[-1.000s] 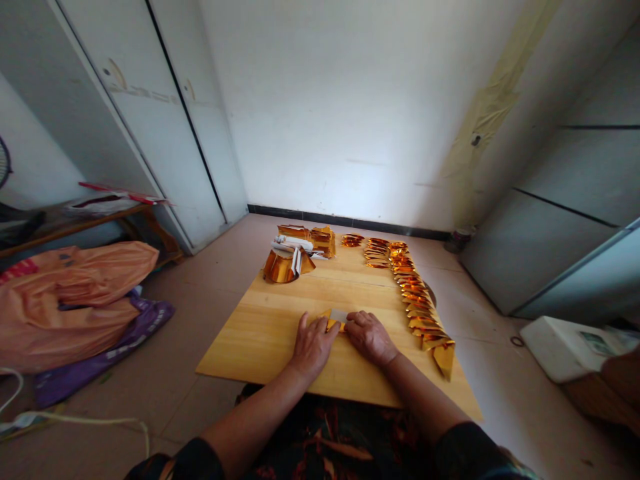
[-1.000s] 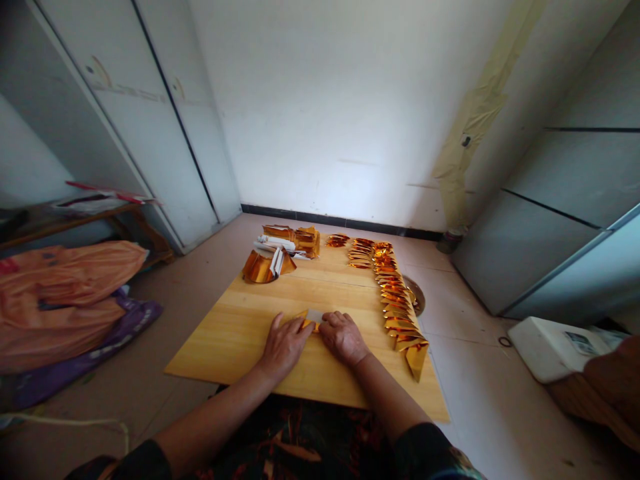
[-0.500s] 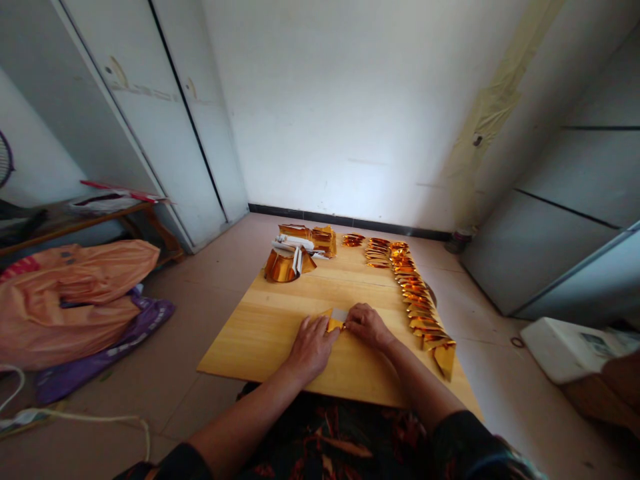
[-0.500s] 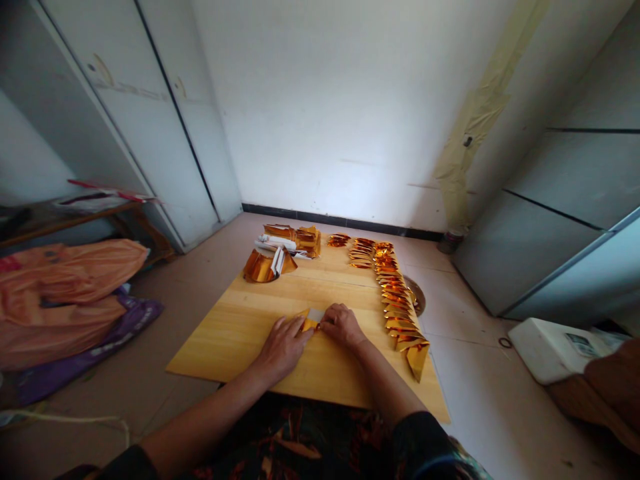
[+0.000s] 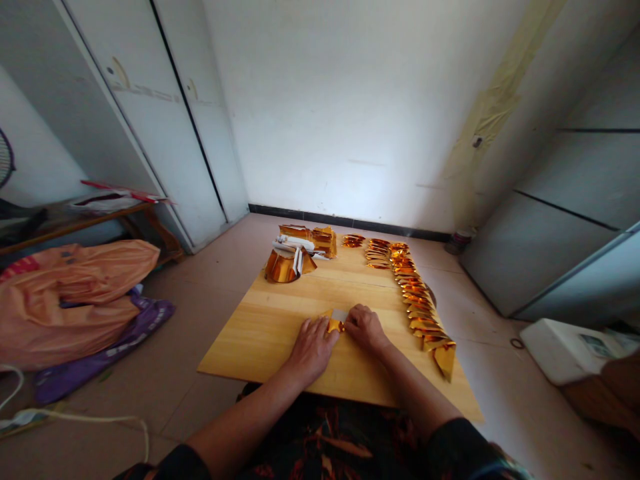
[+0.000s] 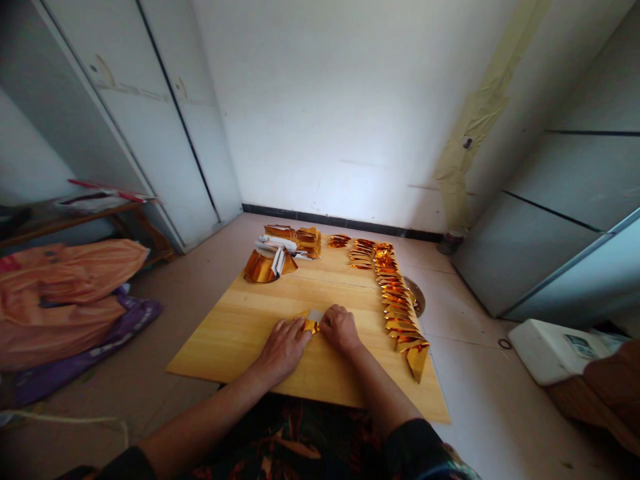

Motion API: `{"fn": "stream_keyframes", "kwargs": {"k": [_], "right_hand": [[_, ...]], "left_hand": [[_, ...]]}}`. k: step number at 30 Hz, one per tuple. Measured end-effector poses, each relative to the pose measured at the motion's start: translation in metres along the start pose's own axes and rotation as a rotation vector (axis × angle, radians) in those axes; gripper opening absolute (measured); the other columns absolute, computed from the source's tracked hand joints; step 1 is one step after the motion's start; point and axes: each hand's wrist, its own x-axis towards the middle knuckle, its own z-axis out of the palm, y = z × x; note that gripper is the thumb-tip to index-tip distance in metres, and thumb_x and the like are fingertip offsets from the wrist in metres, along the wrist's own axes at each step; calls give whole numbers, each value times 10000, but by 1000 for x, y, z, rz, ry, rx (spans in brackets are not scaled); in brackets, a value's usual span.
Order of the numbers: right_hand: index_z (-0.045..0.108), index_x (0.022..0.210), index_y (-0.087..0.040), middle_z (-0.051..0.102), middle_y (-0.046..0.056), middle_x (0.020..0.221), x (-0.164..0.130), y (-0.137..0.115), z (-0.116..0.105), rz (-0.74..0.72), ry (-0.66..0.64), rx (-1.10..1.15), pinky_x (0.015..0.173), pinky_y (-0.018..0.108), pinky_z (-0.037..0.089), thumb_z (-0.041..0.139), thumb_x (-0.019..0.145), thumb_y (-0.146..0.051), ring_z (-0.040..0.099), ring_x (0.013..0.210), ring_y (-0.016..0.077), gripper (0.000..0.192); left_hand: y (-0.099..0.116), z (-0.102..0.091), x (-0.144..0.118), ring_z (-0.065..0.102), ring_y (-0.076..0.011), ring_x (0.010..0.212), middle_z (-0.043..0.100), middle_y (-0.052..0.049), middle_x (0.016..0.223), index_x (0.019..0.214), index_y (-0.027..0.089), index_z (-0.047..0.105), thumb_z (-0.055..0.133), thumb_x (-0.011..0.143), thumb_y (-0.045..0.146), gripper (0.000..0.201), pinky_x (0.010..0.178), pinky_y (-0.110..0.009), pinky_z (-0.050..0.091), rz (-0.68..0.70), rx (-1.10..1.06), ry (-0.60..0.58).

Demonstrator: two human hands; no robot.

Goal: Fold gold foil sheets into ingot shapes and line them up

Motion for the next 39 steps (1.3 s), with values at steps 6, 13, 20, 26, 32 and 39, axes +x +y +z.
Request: {"fn": "stream_keyframes", "kwargs": {"k": [6, 13, 20, 26, 32, 39], "right_hand": [[562, 660, -181, 573, 14, 744, -3, -6, 4, 60, 51, -31, 609, 239, 303, 559, 768, -140, 502, 700, 132, 115], [565, 661, -180, 579, 15, 767, -4, -7, 2, 77, 46, 29, 645, 239, 324, 559, 754, -126, 508, 725, 131, 107], [578, 644, -187, 580, 8, 746, -1, -5, -1, 108, 4, 76, 643, 233, 365, 583, 730, -144, 528, 711, 130, 96], [612, 701, -189, 594, 11, 792, 2, 4, -5, 73, -15, 235, 649, 217, 419, 579, 681, -72, 547, 708, 123, 123], [630, 720, -176, 597, 12, 800, 3, 9, -10, 81, -81, 294, 690, 211, 429, 553, 679, -40, 555, 746, 121, 162], [645, 804, -163, 602, 29, 860, 3, -4, -14, 155, -97, 186, 701, 231, 411, 665, 649, -137, 546, 769, 142, 158]], "left_hand": [[1, -4, 1, 502, -246, 1165, 570, -125, 1235, 1120, 252, 585, 454, 891, 187, 271, 972, -453, 370, 7, -25, -13], [1, -4, 0, 489, -244, 1172, 553, -102, 1263, 1145, 314, 590, 493, 885, 223, 292, 980, -459, 358, -21, -62, -29], [5, -9, 1, 462, -265, 1211, 524, -104, 1311, 1158, 328, 589, 480, 887, 228, 309, 941, -464, 383, -93, -113, -107], [11, -20, 4, 434, -274, 1249, 509, -117, 1329, 1152, 305, 594, 480, 866, 194, 327, 963, -495, 365, -151, -149, -170], [10, -23, 6, 415, -280, 1263, 487, -106, 1349, 1134, 311, 600, 460, 865, 204, 322, 983, -528, 327, -159, -176, -208], [10, -26, 7, 399, -276, 1278, 484, -107, 1355, 1127, 307, 599, 467, 851, 197, 325, 1004, -557, 283, -173, -219, -223]]}}
